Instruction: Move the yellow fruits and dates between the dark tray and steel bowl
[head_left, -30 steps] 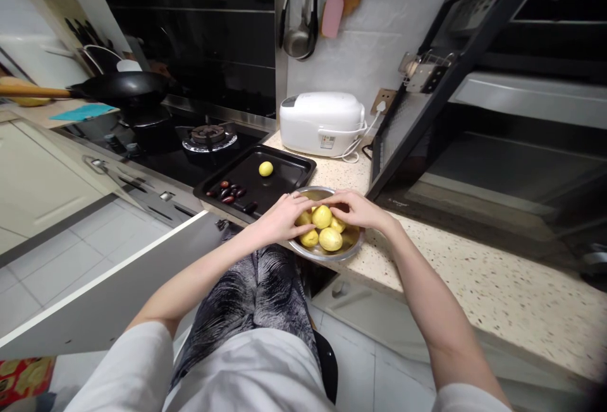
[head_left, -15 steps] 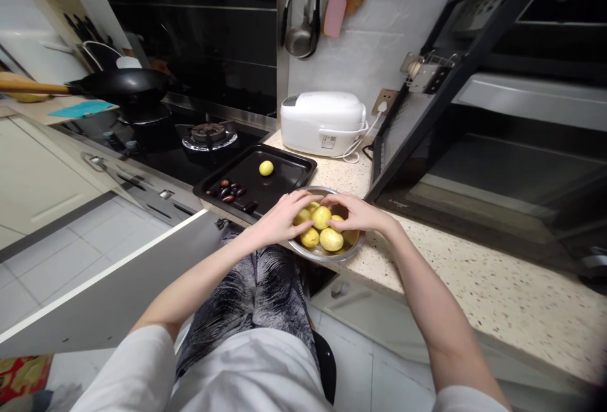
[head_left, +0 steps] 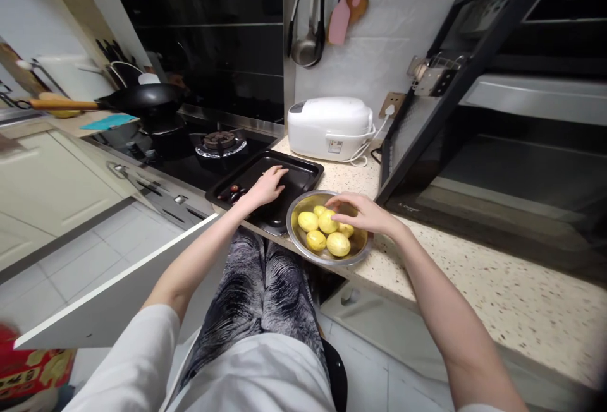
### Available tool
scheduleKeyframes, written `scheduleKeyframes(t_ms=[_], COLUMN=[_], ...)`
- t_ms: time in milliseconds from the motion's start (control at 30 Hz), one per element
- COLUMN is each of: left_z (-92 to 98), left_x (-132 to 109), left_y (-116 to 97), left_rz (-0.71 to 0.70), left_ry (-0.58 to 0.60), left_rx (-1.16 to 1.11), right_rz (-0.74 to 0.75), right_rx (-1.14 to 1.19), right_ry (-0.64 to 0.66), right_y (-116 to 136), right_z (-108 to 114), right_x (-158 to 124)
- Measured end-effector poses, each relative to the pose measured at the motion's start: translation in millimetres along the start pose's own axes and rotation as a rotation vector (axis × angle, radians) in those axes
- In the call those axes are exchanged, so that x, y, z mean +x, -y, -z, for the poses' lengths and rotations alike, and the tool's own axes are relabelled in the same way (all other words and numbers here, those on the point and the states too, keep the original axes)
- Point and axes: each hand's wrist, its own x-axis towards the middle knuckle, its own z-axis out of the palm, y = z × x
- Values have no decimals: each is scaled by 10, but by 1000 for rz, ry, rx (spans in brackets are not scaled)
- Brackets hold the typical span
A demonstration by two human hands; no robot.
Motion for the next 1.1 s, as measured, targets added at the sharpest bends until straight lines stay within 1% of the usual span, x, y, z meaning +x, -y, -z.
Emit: scheduleKeyframes(t_ms=[33, 100, 233, 367, 467, 567, 667, 700, 767, 833, 900, 1000, 1100], left_z=[-10, -24, -11, 26, 36, 40, 62, 77, 118, 169, 213, 221, 145], left_x=[25, 66, 161, 233, 225, 182, 108, 69, -44, -196, -365, -574, -679], left_y=[27, 41, 31, 59, 87, 92, 22, -32, -196, -433, -713, -1116, -1394], left_rz=[12, 36, 114, 204, 248, 252, 199, 158, 34, -123, -231, -304, -331], left_ry=[39, 58, -7, -36, -56, -78, -109, -134, -210, -293, -356, -451, -477], left_rx=[51, 123, 193, 232, 230, 194, 142, 95, -79, -327, -470, -476, -475], right_rz=[7, 10, 6, 21, 34, 47, 52, 52, 51, 51, 46, 47, 83], right_rx=[1, -8, -30, -31, -31, -37, -43, -42, -32, -12, 24, 96, 144], right_ry=[-31, -99, -195, -234, -251, -264, -274, -279, -288, -292, -289, -263, -230], right_y=[2, 4, 2, -7, -21, -29, -18, -10, 13, 39, 60, 78, 97], right_z=[4, 10, 10, 2, -8, -17, -23, -26, -36, -53, -75, -106, -115], right_x=[2, 5, 11, 15, 17, 21, 27, 30, 35, 40, 41, 32, 9])
